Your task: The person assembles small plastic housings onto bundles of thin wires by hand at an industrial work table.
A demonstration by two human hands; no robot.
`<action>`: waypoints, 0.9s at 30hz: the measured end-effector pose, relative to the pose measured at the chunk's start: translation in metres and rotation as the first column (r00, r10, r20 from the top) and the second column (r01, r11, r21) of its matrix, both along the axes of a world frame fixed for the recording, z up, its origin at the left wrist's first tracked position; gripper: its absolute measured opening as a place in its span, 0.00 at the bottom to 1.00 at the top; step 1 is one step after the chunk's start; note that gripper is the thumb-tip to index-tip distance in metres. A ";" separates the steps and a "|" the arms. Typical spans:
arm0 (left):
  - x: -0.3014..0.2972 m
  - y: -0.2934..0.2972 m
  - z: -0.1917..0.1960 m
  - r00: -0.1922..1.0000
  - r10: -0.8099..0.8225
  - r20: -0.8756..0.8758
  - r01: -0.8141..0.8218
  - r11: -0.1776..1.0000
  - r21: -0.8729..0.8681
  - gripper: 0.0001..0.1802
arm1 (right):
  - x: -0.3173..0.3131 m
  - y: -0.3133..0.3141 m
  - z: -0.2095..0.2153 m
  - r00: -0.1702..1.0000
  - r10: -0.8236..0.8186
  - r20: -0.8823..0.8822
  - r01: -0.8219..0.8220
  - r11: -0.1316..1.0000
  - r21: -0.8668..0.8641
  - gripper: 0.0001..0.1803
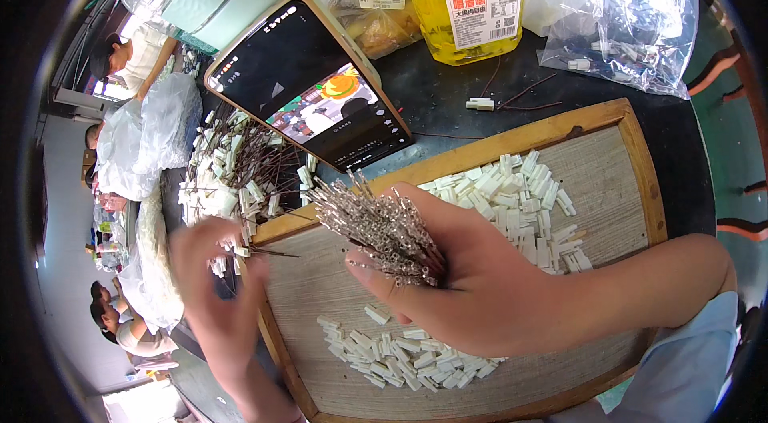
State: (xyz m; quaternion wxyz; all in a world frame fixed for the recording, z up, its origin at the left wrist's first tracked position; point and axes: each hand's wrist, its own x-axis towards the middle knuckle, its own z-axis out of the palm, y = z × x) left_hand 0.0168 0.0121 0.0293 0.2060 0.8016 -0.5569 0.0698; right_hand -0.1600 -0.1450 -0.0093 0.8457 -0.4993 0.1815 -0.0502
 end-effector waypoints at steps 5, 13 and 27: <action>-0.028 -0.008 -0.023 0.849 -0.359 -0.388 0.486 0.818 0.308 0.18 | -0.002 0.003 -0.003 0.997 -0.061 0.040 0.061 0.998 0.011 0.09; -0.032 -0.011 -0.029 0.831 -0.209 -0.516 0.296 0.951 0.092 0.14 | -0.004 0.001 -0.001 0.998 -0.009 -0.069 0.012 0.999 0.045 0.07; -0.021 -0.010 -0.026 0.913 -0.326 -0.246 0.268 0.933 -0.241 0.16 | -0.009 -0.002 0.005 0.985 0.054 -0.162 -0.069 0.994 -0.086 0.09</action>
